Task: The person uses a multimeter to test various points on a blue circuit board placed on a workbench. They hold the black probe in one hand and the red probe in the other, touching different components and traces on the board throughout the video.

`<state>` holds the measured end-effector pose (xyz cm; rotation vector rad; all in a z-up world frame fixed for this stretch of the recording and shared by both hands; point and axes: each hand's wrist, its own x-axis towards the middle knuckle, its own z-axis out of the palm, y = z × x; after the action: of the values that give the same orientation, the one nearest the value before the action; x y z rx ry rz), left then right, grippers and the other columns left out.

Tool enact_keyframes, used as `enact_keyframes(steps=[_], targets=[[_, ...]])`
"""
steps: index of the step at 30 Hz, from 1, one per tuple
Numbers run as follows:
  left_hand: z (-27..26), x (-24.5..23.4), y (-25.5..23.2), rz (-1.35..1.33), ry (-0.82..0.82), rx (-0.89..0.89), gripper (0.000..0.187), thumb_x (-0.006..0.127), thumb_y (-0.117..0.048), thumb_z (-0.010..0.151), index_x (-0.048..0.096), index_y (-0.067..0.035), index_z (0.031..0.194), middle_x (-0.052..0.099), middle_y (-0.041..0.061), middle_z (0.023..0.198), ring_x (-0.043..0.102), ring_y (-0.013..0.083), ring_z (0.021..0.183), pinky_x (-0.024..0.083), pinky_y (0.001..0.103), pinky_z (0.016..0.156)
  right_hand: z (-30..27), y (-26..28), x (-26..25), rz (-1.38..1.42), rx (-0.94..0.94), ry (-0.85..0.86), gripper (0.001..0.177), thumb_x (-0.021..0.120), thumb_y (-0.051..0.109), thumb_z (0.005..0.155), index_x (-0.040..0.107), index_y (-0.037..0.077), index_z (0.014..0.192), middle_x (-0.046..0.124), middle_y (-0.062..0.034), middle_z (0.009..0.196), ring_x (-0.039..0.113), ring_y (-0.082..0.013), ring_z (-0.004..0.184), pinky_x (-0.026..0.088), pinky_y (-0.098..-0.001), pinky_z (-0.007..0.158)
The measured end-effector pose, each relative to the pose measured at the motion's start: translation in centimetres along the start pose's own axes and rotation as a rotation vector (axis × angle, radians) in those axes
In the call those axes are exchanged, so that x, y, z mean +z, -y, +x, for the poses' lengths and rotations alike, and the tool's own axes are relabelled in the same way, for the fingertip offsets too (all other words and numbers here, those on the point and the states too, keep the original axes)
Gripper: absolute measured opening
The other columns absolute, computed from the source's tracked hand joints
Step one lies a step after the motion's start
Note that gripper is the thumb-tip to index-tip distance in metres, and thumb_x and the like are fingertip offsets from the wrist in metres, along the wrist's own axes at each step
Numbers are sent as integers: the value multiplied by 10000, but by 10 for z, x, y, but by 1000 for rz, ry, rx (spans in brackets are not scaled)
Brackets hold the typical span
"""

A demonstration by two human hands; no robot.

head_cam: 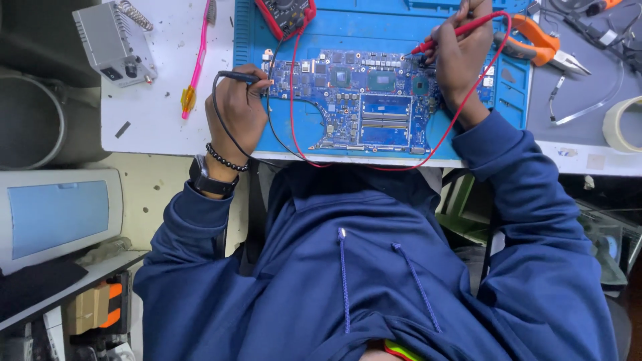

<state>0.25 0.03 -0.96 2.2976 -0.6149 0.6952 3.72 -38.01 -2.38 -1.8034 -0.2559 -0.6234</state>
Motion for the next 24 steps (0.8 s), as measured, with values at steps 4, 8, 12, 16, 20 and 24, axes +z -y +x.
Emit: enact_keyframes(steps=[4,8,12,16,20,24], targets=[[-1,1,1,10,5,-7,120,742,13,1021,643,-47,1050,735,89,959,712,335,812,536,420,542,-2,-11,0,52,83,-40,261,521,-137,980,386,84,1005,510,-142,721,586,-234,508,521,-305,462],[0,2,2,14,-5,17,110,738,7,1028,642,-37,1059,731,93,966,716,322,815,549,405,562,0,-6,1,66,45,-34,277,524,-137,1002,381,100,991,459,-98,775,548,-205,547,535,-309,490],[-3,4,5,27,-3,-7,62,712,-53,1047,651,-63,1043,716,77,981,680,319,826,528,417,556,0,-3,3,102,60,-23,278,557,-123,983,389,98,1007,418,-94,802,523,-222,520,503,-327,480],[-4,7,6,62,-31,31,92,728,-33,1030,645,-71,1036,702,60,947,698,296,814,537,401,554,0,-10,0,94,69,-41,297,591,-131,948,396,89,992,462,-99,801,574,-226,556,520,-325,510],[1,5,4,15,-56,44,201,722,113,959,625,-42,1043,701,92,966,735,277,834,577,363,590,13,23,22,211,70,96,249,583,-125,1036,412,57,1030,470,-114,816,605,-244,653,559,-329,550],[2,5,5,-2,-58,53,228,732,142,928,635,-32,1039,705,96,975,735,274,851,593,357,623,11,43,65,205,11,181,201,610,-110,1025,462,16,976,527,-139,788,671,-251,664,586,-316,548]])
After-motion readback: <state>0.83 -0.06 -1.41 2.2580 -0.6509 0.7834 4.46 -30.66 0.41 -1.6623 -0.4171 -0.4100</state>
